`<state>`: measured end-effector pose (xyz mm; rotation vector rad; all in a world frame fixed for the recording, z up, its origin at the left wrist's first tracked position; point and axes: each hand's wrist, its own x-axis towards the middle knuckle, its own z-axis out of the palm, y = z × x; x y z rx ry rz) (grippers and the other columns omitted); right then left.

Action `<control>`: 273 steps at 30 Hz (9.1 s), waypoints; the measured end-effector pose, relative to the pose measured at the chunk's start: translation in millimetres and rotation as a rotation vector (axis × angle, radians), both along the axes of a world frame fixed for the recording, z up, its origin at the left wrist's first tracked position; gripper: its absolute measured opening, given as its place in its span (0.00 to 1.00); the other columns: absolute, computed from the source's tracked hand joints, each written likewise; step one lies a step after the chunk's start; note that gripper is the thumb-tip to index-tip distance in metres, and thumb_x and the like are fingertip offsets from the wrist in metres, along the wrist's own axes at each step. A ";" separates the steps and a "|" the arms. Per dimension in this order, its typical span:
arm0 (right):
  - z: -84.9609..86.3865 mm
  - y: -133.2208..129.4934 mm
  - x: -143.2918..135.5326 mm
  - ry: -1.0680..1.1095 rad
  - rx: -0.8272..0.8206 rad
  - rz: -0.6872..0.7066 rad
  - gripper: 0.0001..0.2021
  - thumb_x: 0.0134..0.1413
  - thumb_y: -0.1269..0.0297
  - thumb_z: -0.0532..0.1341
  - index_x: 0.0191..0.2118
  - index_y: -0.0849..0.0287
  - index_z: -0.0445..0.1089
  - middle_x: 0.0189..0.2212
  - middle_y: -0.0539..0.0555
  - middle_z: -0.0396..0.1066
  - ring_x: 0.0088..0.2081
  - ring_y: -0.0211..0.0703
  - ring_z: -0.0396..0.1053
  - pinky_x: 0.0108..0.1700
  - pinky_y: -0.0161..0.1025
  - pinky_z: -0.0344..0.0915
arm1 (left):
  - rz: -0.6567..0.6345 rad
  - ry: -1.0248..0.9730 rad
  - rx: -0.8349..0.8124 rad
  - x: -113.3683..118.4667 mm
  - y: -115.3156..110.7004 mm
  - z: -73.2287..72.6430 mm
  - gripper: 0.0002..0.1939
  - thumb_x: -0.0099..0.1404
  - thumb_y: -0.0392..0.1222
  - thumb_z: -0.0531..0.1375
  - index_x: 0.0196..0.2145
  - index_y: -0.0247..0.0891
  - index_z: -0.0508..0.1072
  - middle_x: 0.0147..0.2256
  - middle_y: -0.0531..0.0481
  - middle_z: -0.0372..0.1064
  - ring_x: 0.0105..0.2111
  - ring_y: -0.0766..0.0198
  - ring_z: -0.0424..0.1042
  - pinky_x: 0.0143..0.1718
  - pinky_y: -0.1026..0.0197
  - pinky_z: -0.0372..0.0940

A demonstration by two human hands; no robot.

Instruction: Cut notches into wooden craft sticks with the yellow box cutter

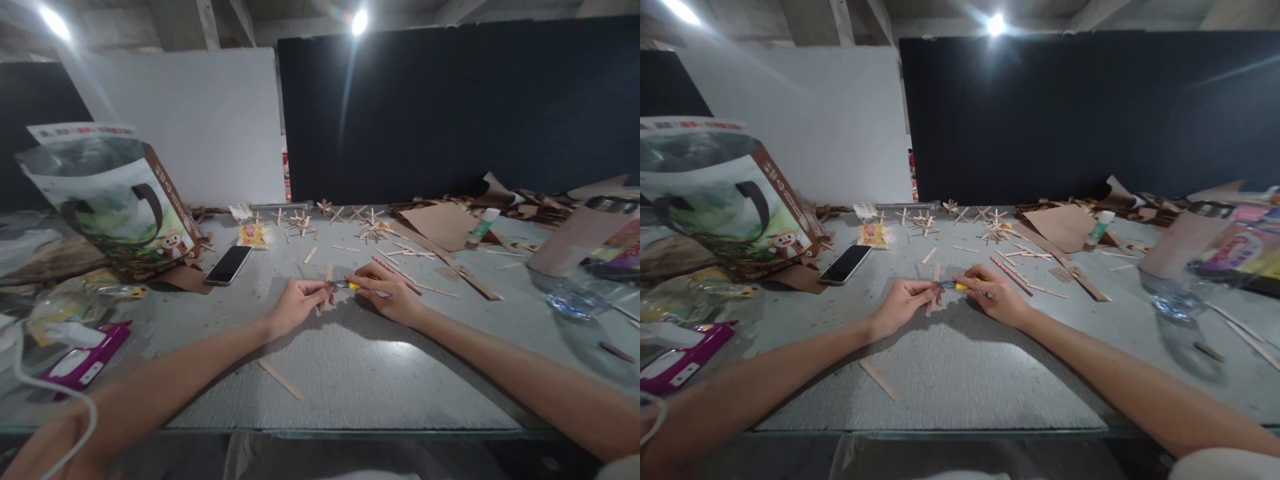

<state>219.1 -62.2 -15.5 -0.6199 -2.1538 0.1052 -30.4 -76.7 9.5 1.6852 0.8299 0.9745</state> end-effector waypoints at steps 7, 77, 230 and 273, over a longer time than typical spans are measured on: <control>-0.5 -0.6 -0.6 -0.015 -0.033 0.025 0.20 0.71 0.68 0.57 0.63 0.48 0.73 0.43 0.58 0.73 0.43 0.45 0.73 0.44 0.44 0.75 | -0.044 0.023 0.025 -1.2 1.0 -2.4 0.26 0.64 0.64 0.65 0.27 0.36 0.79 0.26 0.48 0.73 0.24 0.68 0.63 0.29 0.62 0.60; 3.2 0.1 -0.2 0.030 -0.094 0.085 0.18 0.71 0.69 0.56 0.60 0.51 0.76 0.41 0.58 0.74 0.40 0.45 0.74 0.40 0.41 0.73 | -0.054 0.015 0.087 -2.4 -1.5 -4.3 0.26 0.67 0.63 0.62 0.26 0.36 0.78 0.27 0.48 0.73 0.25 0.67 0.63 0.30 0.63 0.58; -2.6 1.8 -0.4 -0.068 -0.020 0.036 0.20 0.73 0.68 0.55 0.65 0.52 0.71 0.45 0.60 0.74 0.44 0.44 0.75 0.45 0.40 0.74 | -0.020 0.105 0.084 -3.1 -4.3 -1.9 0.29 0.67 0.66 0.60 0.28 0.34 0.79 0.20 0.53 0.62 0.22 0.69 0.57 0.25 0.62 0.52; 0.4 1.1 -1.2 -0.078 -0.034 0.022 0.20 0.74 0.66 0.54 0.66 0.53 0.70 0.44 0.60 0.75 0.41 0.44 0.76 0.44 0.39 0.74 | 0.025 0.031 0.081 -4.9 -0.6 -6.1 0.26 0.68 0.62 0.61 0.29 0.35 0.80 0.20 0.53 0.63 0.21 0.69 0.57 0.26 0.62 0.54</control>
